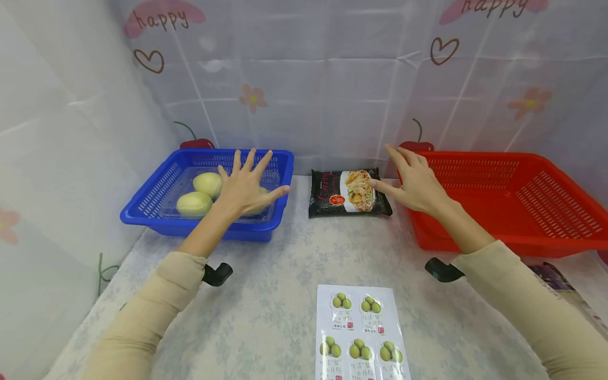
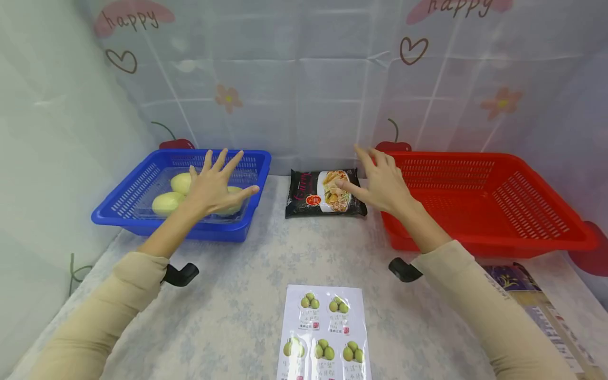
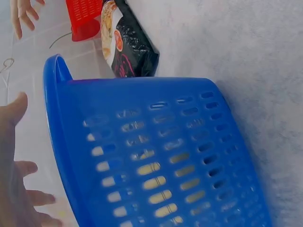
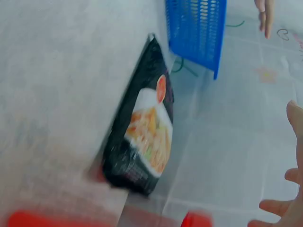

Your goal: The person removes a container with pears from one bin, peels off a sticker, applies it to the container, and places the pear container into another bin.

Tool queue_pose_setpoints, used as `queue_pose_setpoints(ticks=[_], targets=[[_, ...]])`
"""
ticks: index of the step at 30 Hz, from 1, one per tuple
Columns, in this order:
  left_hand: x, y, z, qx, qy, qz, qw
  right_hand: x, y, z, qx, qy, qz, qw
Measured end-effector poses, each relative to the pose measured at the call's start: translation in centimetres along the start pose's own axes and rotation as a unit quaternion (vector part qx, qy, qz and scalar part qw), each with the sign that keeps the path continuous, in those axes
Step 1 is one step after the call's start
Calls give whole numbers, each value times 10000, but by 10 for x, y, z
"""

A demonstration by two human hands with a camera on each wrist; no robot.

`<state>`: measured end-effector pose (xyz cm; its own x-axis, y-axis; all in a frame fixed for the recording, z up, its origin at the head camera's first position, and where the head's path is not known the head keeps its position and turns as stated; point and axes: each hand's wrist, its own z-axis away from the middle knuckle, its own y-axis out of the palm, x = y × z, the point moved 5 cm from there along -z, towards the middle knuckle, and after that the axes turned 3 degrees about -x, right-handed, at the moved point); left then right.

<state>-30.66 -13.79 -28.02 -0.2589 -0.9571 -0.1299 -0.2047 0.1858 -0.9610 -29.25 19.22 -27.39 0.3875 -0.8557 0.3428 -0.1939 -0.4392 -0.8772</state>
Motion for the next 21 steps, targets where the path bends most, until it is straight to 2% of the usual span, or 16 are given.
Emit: queue_pose_setpoints(ticks=[5,10,15,21], targets=[[12,-5,11,-194,-6,-98,9998,29,19,-29,581,-435,-702,9949],[32,-11,27,-391,-175,152,9990,62,44,-61,1000,-687,-1199,9854],[52,-11,42,-255,-401,481,9977,95,74,-90,1236,-810,-1454,9783],[67,-10,57,-62,-463,881,9950,125,104,-119,1247,-822,-1829,9717]])
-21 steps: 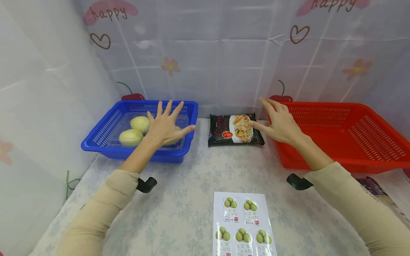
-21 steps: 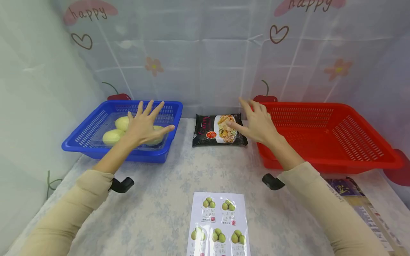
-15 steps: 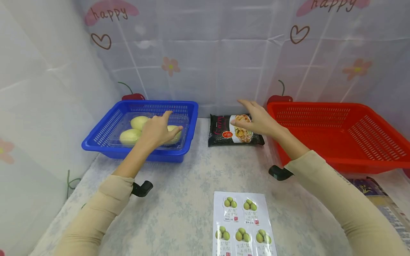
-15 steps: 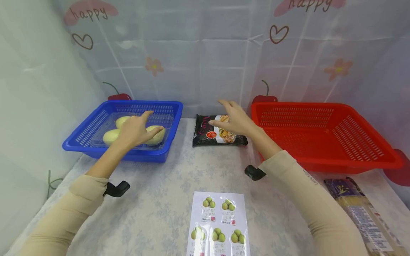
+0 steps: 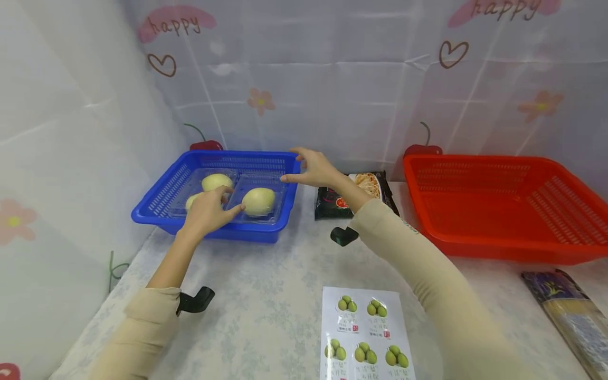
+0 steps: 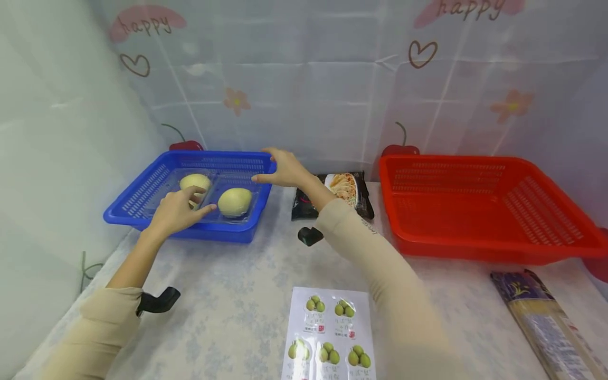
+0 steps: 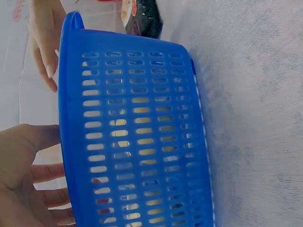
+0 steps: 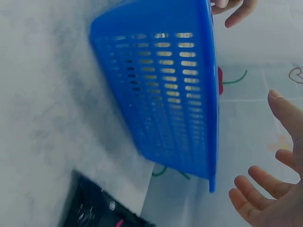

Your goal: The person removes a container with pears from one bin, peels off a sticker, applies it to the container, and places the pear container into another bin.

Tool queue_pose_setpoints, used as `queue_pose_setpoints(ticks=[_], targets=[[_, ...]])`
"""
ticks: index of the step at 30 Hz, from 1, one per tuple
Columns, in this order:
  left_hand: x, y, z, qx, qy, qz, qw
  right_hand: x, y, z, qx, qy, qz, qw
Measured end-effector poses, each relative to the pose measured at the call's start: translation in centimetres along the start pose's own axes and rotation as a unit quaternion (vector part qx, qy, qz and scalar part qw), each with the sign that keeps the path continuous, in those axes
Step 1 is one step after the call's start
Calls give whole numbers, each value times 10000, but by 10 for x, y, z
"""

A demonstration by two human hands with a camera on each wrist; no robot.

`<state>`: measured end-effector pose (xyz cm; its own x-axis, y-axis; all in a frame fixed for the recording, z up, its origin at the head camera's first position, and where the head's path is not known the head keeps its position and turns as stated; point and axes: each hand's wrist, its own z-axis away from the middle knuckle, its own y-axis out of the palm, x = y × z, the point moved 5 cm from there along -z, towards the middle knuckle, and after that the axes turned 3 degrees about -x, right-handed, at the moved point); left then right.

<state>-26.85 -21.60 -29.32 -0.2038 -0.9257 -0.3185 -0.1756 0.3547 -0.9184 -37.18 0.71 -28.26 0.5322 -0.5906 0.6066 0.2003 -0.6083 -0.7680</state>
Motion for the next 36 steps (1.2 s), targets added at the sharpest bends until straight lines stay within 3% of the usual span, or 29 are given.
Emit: queue_pose_setpoints(ticks=[6,10,17,23,30,36], targets=[[9,5,4,466,-276,428,9976,5,18,-28,-50,45,-34,10000],[11,9,4,695,-567,569,9943,7,30,-39,238,127,299,9992],[11,15,-6,938,-788,277,9921,10,48,-50,819,271,885,9923],[14,17,-9,1174,-996,96,9880,10,64,-56,1147,392,1555,9804],[20,18,-10,1187,-1067,27,9872,10,76,-61,1110,554,2508,9600],[23,18,-12,1239,-1144,33,9857,7,79,-62,1124,849,2817,9491]])
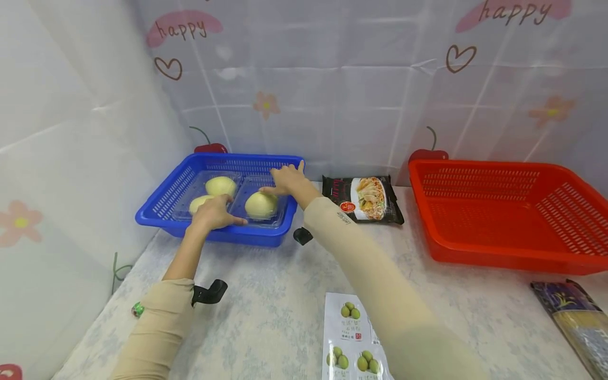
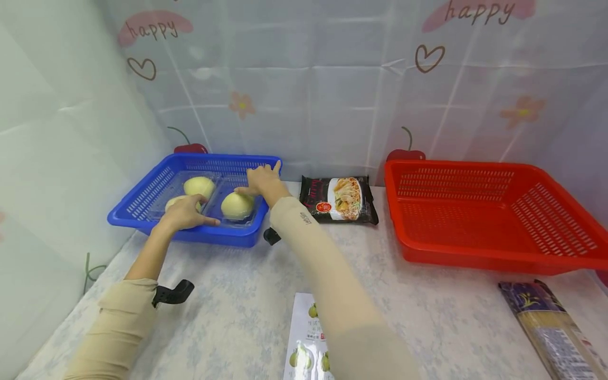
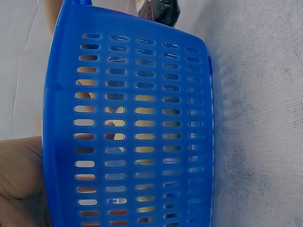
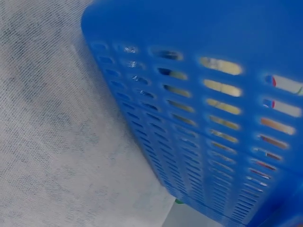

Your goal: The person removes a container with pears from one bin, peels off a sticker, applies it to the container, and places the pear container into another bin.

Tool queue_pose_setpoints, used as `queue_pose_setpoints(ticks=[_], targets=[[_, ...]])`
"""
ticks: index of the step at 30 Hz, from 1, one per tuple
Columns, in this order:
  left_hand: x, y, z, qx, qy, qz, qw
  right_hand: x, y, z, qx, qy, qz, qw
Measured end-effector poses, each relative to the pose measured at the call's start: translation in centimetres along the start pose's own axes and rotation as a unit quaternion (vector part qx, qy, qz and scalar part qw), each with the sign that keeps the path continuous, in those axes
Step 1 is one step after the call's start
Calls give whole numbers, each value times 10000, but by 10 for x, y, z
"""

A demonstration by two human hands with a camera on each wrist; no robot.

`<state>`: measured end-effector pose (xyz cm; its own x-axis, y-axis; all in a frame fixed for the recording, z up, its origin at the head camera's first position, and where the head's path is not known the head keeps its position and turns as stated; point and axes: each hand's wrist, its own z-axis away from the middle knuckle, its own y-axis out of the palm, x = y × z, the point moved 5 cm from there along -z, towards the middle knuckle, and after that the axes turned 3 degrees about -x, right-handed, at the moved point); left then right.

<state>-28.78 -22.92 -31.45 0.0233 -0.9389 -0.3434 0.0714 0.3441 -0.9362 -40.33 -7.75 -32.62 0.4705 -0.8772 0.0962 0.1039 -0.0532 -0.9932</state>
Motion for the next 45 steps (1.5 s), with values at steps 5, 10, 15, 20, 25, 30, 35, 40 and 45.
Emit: queue_pose_setpoints(ticks=[5,10,15,20,25,30,35,40,45], targets=[[-1,3,-1,-23,-46,0,10000,-3,4,-1,279,202,-18,9994],[-6,6,-4,-50,132,69,9999,-3,4,0,445,272,-249,9983],[-11,8,-8,-30,239,160,9996,-2,3,2,631,254,-204,9975],[-13,7,-9,-140,227,119,9996,-1,1,4,505,270,-272,9980],[-12,6,-8,-86,156,176,9997,-1,0,5,426,267,-385,9980],[-9,6,-7,67,144,131,9998,0,2,5,366,339,-248,9984],[-8,3,-6,260,151,41,9995,0,4,6,394,370,-158,9984],[-7,2,-5,233,141,160,9995,0,2,6,429,364,-215,9982],[-2,1,-6,122,114,294,9994,-2,0,5,358,297,-565,9973]])
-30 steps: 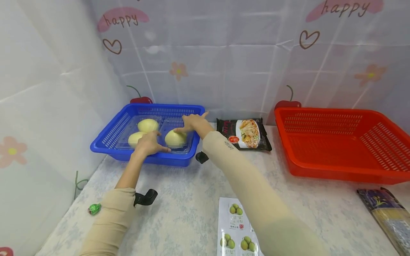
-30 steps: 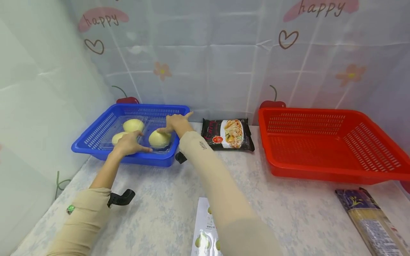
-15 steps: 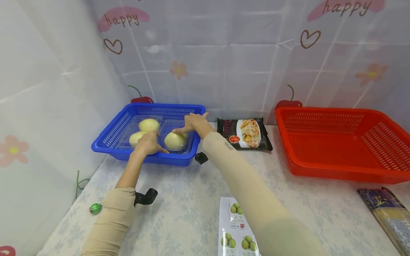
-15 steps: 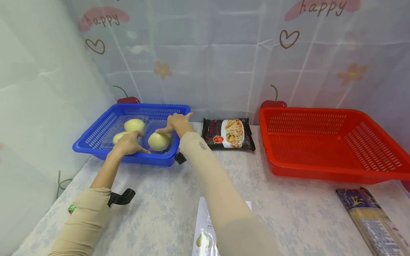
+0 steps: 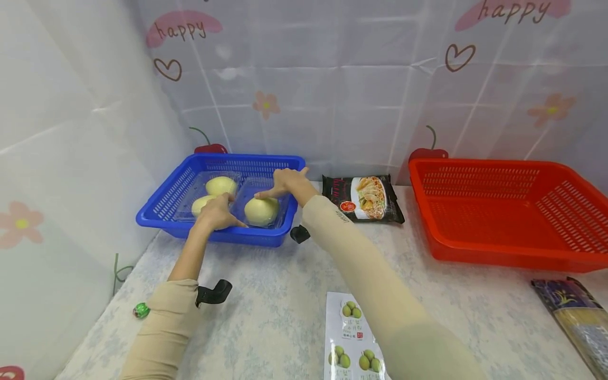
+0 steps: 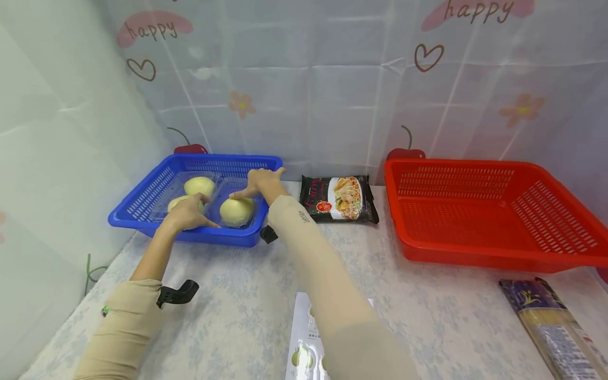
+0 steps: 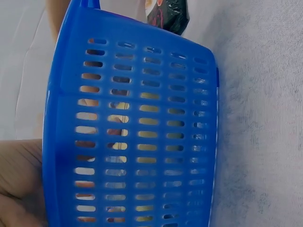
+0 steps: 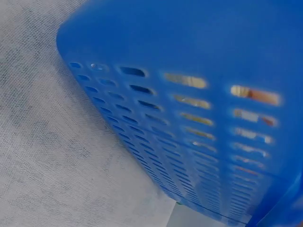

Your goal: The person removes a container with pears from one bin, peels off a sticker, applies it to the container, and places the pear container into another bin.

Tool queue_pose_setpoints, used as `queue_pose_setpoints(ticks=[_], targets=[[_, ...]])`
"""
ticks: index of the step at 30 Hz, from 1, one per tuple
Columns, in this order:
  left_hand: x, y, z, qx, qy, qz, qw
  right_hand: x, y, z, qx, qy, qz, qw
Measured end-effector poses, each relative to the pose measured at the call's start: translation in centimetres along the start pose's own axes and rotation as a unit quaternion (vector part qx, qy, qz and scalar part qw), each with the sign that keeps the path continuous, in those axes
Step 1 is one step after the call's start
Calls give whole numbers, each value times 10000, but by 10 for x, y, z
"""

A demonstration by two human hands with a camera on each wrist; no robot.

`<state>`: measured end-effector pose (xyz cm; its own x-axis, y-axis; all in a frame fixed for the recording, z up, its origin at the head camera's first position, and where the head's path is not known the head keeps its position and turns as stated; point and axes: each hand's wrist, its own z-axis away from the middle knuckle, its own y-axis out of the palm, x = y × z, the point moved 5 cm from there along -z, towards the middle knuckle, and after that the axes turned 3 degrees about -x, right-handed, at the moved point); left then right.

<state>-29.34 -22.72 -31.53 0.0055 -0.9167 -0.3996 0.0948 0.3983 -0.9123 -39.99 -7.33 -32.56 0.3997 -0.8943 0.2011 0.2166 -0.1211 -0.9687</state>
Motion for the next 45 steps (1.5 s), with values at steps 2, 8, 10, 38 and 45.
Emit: queue_pose_setpoints(ticks=[2,8,10,38,45], targets=[[0,-2,0,6,35,97,9999,-3,-3,0,-134,-58,-318,9994],[2,-7,5,-138,-10,854,9962,-12,-16,5,-740,-140,-1081,9913],[4,-10,7,-289,-41,1326,9907,-13,-22,6,-954,-164,-1141,9887],[-13,-34,8,-2096,1047,6420,7301,-60,-72,89,-1063,-457,-4766,8715],[-25,-19,-1,-2474,850,6819,6830,-71,-58,121,-1061,-290,-4973,8606]])
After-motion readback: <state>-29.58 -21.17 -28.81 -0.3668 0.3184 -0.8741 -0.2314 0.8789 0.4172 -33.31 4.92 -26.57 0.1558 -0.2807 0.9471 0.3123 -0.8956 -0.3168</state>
